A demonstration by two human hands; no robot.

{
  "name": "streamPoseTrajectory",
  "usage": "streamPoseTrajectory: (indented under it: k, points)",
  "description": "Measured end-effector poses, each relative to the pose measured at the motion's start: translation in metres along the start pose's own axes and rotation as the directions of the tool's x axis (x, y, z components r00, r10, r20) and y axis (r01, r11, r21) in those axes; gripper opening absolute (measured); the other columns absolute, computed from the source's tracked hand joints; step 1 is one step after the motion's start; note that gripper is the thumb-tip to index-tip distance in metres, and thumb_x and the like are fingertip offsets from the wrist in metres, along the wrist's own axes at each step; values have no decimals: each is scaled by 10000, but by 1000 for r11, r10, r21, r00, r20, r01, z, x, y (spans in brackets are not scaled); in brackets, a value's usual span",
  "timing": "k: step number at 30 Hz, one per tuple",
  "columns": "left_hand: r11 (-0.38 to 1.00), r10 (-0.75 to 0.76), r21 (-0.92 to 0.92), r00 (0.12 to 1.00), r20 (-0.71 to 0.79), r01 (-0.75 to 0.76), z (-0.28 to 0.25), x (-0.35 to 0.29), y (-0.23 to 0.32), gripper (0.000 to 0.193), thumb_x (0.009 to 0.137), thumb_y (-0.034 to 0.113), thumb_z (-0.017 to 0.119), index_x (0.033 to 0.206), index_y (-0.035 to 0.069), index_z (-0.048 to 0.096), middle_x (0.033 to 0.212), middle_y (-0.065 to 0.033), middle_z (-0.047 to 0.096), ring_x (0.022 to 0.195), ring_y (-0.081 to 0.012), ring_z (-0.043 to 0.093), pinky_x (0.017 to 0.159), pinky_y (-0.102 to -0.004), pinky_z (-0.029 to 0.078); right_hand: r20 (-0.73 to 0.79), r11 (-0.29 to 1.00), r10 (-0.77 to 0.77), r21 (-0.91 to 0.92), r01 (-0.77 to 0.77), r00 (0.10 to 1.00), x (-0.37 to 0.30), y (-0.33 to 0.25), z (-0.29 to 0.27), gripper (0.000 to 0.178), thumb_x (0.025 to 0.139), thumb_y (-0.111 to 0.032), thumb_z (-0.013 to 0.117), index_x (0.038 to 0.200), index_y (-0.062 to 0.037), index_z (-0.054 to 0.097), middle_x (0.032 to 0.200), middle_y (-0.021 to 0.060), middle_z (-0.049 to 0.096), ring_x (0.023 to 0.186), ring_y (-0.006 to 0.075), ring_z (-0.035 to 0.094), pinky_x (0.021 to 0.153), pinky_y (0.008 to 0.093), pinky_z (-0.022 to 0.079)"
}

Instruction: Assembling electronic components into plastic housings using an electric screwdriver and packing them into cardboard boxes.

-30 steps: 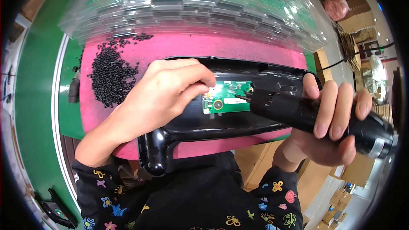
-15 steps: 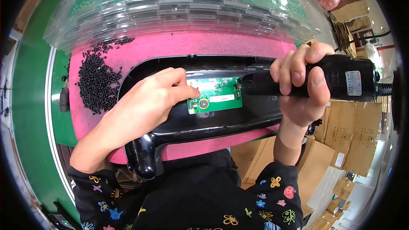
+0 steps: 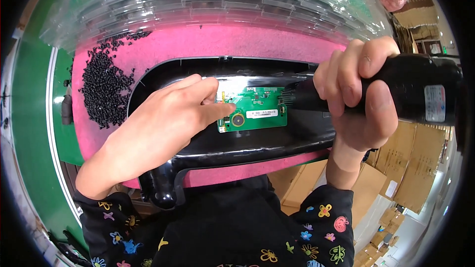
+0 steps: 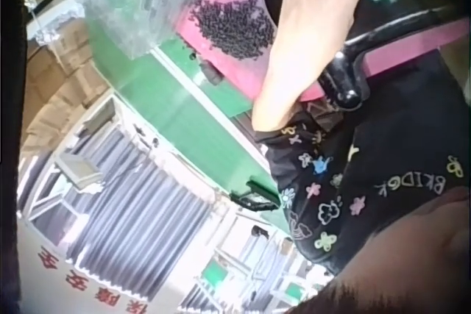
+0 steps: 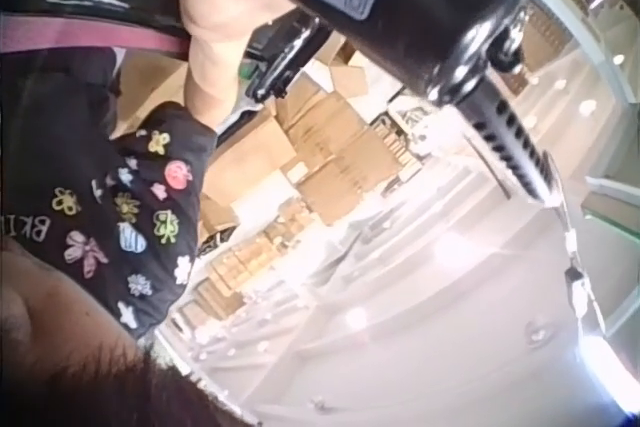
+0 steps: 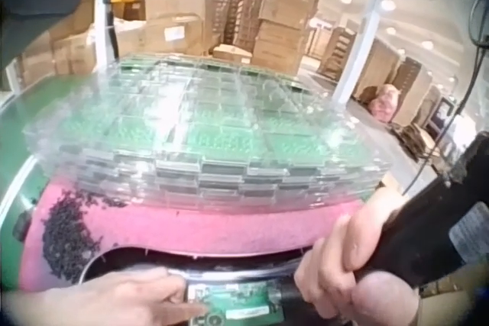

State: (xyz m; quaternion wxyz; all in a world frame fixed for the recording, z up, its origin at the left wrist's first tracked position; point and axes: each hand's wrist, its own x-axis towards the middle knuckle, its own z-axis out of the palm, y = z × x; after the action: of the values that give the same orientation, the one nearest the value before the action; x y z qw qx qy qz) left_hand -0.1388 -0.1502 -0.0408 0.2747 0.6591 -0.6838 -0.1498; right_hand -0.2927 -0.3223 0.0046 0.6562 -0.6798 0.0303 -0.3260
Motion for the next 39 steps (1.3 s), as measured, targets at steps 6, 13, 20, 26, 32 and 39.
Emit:
streamPoseTrajectory:
  k: [6, 13, 20, 26, 32, 39]
  points:
    - [1000, 3, -13, 1000, 5, -3, -1, 1, 0, 383, 646, -47, 574, 1003, 39, 684, 738, -88, 433, 699, -238, 495, 613, -360, 435, -38, 997, -11, -79, 8, 999, 0, 3, 5, 282, 833, -254, 559, 984, -52, 433, 628, -16, 423, 455, 77, 379, 497, 256, 342]
    - [999, 34, -15, 999, -30, -35, 2, -1, -4, 358, 645, -90, 598, 970, 34, 682, 755, -88, 468, 724, -243, 524, 626, -360, 445, -44, 999, -38, -25, 37, 998, -6, 3, 4, 280, 826, -239, 563, 996, -50, 444, 631, -2, 433, 462, 97, 380, 526, 277, 364]
    - [990, 142, 42, 980, -141, -137, 1, 3, -7, 265, 649, -81, 639, 900, 3, 621, 768, -84, 524, 711, -238, 565, 590, -329, 477, 48, 913, -200, 373, 169, 979, -8, -23, 14, 241, 817, -186, 569, 1000, -80, 454, 678, -18, 471, 477, 86, 430, 562, 259, 373]
    - [909, 156, -314, 924, -349, -273, 0, 5, -2, 240, 690, -32, 716, 897, 3, 601, 768, -93, 607, 655, -228, 597, 557, -311, 481, -17, 807, -379, 483, 339, 925, -3, -25, 41, 287, 773, -193, 632, 957, -68, 451, 677, -13, 505, 495, 63, 489, 533, 224, 431]
    - [886, 83, -411, 946, -313, -214, -4, 4, -3, 235, 712, -24, 716, 896, 0, 572, 775, -73, 616, 663, -195, 627, 605, -282, 512, 44, 830, -373, 463, 312, 927, -1, -20, 44, 306, 763, -185, 655, 948, -75, 438, 646, -22, 510, 464, 53, 491, 497, 202, 439]
    - [874, 56, -455, 966, -254, -170, -5, 3, -4, 236, 718, -26, 709, 896, -4, 555, 783, -74, 618, 701, -188, 648, 635, -279, 525, 46, 814, -415, 466, 347, 909, 0, -17, 41, 302, 769, -184, 657, 947, -75, 438, 638, -25, 510, 455, 51, 491, 493, 201, 444]
